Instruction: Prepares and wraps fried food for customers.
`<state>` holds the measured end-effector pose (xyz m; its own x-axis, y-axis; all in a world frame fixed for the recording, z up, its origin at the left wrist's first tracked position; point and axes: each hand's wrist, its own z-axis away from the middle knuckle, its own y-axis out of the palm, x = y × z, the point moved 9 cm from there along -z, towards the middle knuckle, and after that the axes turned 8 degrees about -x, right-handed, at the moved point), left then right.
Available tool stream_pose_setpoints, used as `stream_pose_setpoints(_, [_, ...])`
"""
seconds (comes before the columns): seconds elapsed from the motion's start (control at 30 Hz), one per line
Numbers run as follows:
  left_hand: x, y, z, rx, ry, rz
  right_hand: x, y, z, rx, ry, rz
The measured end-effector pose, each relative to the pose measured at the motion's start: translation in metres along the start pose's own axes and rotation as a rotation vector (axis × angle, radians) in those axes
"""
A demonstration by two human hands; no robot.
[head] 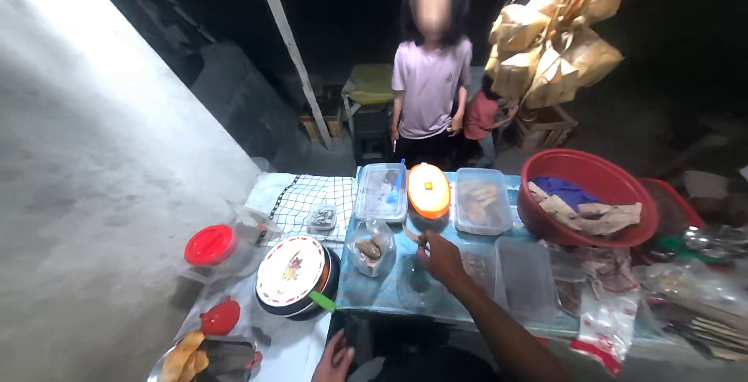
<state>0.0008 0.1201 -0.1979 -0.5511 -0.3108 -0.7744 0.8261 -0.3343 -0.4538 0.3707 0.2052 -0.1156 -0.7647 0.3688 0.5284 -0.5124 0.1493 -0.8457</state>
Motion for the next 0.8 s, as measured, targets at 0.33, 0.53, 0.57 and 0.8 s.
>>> stream_pose_setpoints(0.33, [-0.135, 0.072, 0.012, 0.262, 0.406, 0.319, 0.051, 0.036, 0.184, -0.186, -0.008, -0.781])
stream_pose_setpoints(0.53, [-0.079, 0.04, 0.04, 0.222, 0.244, 0.393, 0.068, 0.055, 0.216, -0.12, 0.022, -0.813])
stream_pose_setpoints(0.57, [-0.067, 0.034, 0.046, 0.191, 0.211, 0.393, 0.076, 0.061, 0.221, -0.083, 0.011, -0.799])
stream_pose_setpoints(0.8, [-0.013, -0.009, 0.06, 0.05, 0.145, 0.538, 0.136, 0.097, 0.236, 0.182, -0.162, -0.673])
